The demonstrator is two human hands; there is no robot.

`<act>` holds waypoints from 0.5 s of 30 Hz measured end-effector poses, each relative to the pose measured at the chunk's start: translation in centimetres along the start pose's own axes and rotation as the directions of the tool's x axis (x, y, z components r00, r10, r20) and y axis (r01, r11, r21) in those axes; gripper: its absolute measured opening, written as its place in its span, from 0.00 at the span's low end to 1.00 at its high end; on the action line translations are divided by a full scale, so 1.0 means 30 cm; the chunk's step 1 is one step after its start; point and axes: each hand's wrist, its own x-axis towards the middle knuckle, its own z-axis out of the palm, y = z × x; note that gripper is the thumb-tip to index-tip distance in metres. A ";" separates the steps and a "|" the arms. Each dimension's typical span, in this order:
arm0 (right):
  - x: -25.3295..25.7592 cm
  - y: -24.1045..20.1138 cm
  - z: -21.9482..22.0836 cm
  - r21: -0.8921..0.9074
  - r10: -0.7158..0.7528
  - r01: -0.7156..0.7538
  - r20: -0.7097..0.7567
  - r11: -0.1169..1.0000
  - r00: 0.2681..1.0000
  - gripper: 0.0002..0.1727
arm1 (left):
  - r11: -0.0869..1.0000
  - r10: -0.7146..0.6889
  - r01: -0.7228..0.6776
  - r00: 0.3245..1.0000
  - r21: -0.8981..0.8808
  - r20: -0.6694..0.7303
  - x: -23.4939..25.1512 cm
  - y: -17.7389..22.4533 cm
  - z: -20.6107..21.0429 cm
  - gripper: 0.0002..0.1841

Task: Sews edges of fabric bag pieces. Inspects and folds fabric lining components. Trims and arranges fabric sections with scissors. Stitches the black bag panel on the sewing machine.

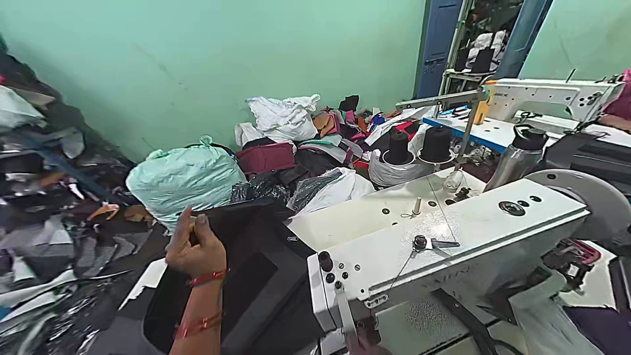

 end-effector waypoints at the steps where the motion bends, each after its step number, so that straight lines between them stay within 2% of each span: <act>1: -0.004 -0.005 -0.012 0.002 0.002 -0.002 0.011 1.000 1.000 0.23 | 0.998 0.055 -0.056 0.998 -0.013 -0.016 0.003 0.060 -0.104 0.19; 4: -0.017 -0.002 -0.021 -0.010 -0.036 0.035 -0.056 0.999 0.998 0.21 | 0.995 0.097 -0.095 0.993 -0.032 0.062 -0.071 0.253 -0.426 0.21; 5: -0.020 -0.001 -0.020 -0.004 -0.037 0.037 -0.070 0.999 0.997 0.21 | 0.997 0.064 -0.057 0.990 -0.055 0.124 -0.124 0.310 -0.521 0.22; 7: -0.015 0.003 -0.024 -0.001 -0.035 0.035 -0.069 0.999 0.997 0.20 | 0.988 -0.081 0.114 0.958 -0.106 0.276 -0.249 0.415 -0.672 0.24; 9: -0.009 0.013 -0.035 -0.019 -0.051 0.050 -0.073 0.999 0.996 0.19 | 0.946 -0.278 0.319 0.884 -0.051 0.375 -0.386 0.490 -0.766 0.22; 11: 0.001 0.042 -0.029 0.027 -0.102 0.107 -0.135 0.994 0.986 0.18 | 0.856 -0.484 0.513 0.757 0.059 0.439 -0.504 0.545 -0.824 0.25; 14: -0.026 0.090 -0.021 0.242 -0.153 0.231 -0.302 0.943 0.941 0.17 | 0.776 -0.602 0.612 0.644 0.155 0.472 -0.614 0.579 -0.858 0.25; 15: -0.045 0.109 -0.027 0.259 -0.168 0.263 -0.338 0.929 0.926 0.17 | 0.755 -0.618 0.638 0.616 0.151 0.488 -0.618 0.580 -0.866 0.24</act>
